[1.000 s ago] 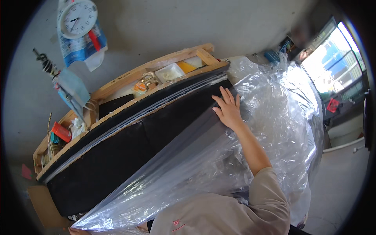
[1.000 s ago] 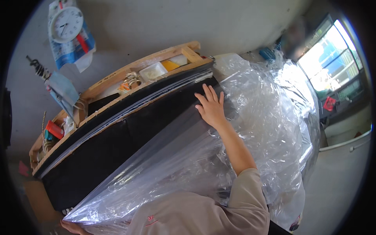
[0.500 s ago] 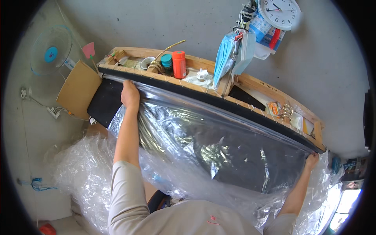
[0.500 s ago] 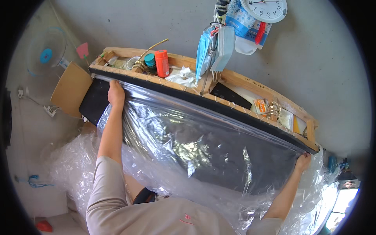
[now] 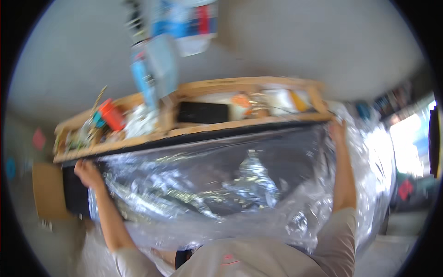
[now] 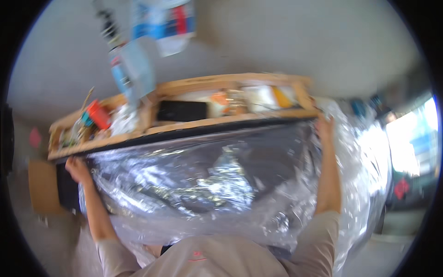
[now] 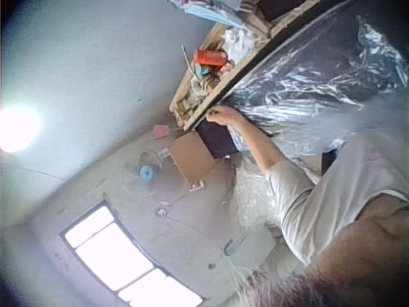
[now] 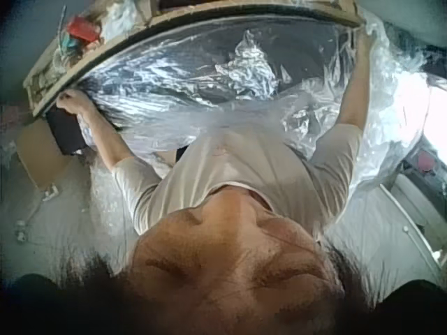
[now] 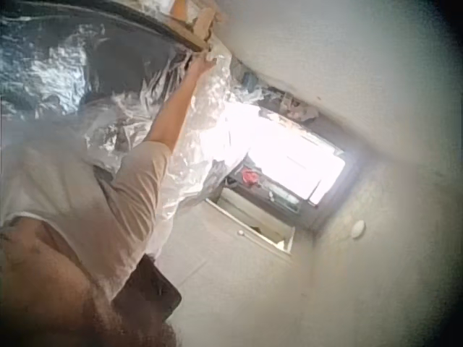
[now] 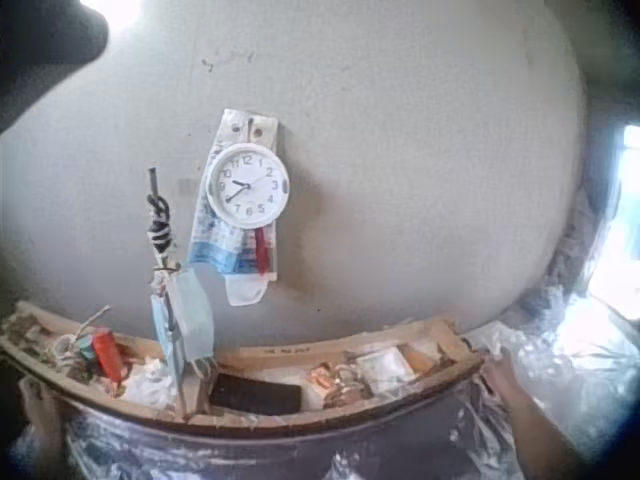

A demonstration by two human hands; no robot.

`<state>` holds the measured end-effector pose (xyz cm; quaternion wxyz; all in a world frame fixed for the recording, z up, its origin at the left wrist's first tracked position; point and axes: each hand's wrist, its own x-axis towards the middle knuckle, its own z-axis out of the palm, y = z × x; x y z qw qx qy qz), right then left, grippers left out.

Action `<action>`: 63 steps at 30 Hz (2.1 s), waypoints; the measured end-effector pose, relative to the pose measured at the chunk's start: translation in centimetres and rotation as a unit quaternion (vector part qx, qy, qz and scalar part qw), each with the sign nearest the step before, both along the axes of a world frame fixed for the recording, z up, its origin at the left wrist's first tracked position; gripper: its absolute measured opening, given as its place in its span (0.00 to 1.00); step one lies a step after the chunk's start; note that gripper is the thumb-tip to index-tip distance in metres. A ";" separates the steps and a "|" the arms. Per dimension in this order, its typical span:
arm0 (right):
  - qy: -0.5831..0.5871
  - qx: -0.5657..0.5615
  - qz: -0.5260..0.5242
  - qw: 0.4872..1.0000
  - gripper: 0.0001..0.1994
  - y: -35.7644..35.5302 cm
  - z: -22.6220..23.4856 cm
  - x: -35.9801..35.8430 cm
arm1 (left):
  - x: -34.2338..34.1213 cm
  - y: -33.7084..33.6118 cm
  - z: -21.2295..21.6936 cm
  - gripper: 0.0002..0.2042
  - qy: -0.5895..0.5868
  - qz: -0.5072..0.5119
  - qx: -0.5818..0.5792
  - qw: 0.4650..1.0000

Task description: The person wraps a long black object in plastic bubble wrap by hand.

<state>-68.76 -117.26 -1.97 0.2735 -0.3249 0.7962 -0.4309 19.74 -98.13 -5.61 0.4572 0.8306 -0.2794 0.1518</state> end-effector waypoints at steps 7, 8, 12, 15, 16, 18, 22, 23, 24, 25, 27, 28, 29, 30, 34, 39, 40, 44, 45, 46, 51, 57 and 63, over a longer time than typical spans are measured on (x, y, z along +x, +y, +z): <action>0.407 -0.230 0.079 0.881 0.15 16.7 1.4 4.1 | -2.9 9.5 10.3 0.13 0.116 -0.069 -0.399 0.907; 0.440 -0.259 0.089 0.855 0.14 17.4 1.8 3.8 | 3.4 10.2 8.5 0.14 0.015 -0.037 -0.317 0.947; 0.383 -0.291 0.102 0.871 0.08 19.0 3.2 5.9 | -10.3 1.7 13.9 0.22 -0.143 -0.255 -0.095 0.952; 0.371 -0.296 0.116 0.873 0.06 20.8 3.0 7.5 | -39.2 -4.0 20.7 0.23 0.161 -0.571 0.232 0.771; 0.352 -0.301 0.126 0.877 0.06 21.2 3.0 8.1 | -45.2 -4.3 20.7 0.29 0.192 -0.671 0.302 0.649; 0.332 -0.319 0.150 0.875 0.06 20.8 2.8 10.7 | -53.9 -5.1 14.9 0.37 -0.211 -0.685 0.200 0.668; 0.379 -0.304 0.198 0.852 0.08 18.3 3.1 11.4 | -60.7 -6.9 5.8 0.13 -0.202 -0.638 0.188 0.719; 0.432 -0.253 0.187 0.845 0.09 17.3 3.1 9.9 | -60.4 -5.6 5.3 0.10 -0.011 -0.647 0.148 0.748; 0.484 -0.204 0.159 0.836 0.11 16.0 2.3 7.2 | -59.7 -4.0 4.7 0.09 0.180 -0.634 0.106 0.745; 0.532 -0.147 0.125 0.825 0.13 15.0 1.1 3.6 | -57.7 -2.1 5.2 0.10 0.186 -0.690 0.128 0.687; 0.457 0.100 0.078 0.881 0.16 14.5 -0.6 -3.3 | -50.8 1.8 8.5 0.12 0.203 -0.728 0.251 0.605; 0.452 0.101 0.083 0.883 0.16 14.7 -0.7 -2.7 | -45.7 3.5 7.1 0.11 0.233 -0.693 0.257 0.632; 0.504 0.070 0.145 0.849 0.16 14.6 0.1 -1.1 | -37.7 5.0 2.0 0.10 0.000 -0.660 0.164 0.733; 0.555 0.048 0.199 0.807 0.16 15.7 0.9 0.2 | -32.5 5.8 5.2 0.08 -0.084 -0.526 0.312 0.787; 0.406 -0.164 0.553 0.708 0.24 24.7 3.5 17.0 | -9.2 14.3 4.2 0.11 -0.140 -0.075 0.365 0.917; 0.424 -0.087 0.429 0.793 0.25 22.7 3.2 19.0 | 1.0 17.2 -0.3 0.12 -0.046 0.061 0.324 0.943; 0.428 -0.099 0.330 0.836 0.23 22.2 2.8 15.8 | -1.8 16.5 0.6 0.12 -0.054 0.080 0.318 0.943; 0.584 0.089 0.000 0.807 0.21 22.8 0.6 5.1 | -3.6 15.6 1.8 0.12 -0.068 0.065 0.292 0.952; 0.498 0.023 0.044 0.866 0.21 22.4 2.1 5.9 | -2.4 15.5 0.6 0.12 -0.091 0.044 0.277 0.956; 0.395 -0.037 0.093 0.913 0.22 22.8 3.8 8.4 | -2.8 16.2 1.0 0.12 -0.087 0.046 0.283 0.954; 0.324 0.084 0.357 0.872 0.17 19.2 4.1 19.1 | -2.7 15.6 0.6 0.13 -0.074 0.045 0.263 0.961; 0.441 -0.208 0.331 0.808 0.22 19.5 4.3 19.3 | -3.3 16.2 1.0 0.13 -0.047 0.050 0.261 0.963; 0.520 0.039 0.332 0.786 0.24 31.9 0.2 12.5 | -3.0 16.7 0.9 0.16 -0.045 0.027 0.244 0.968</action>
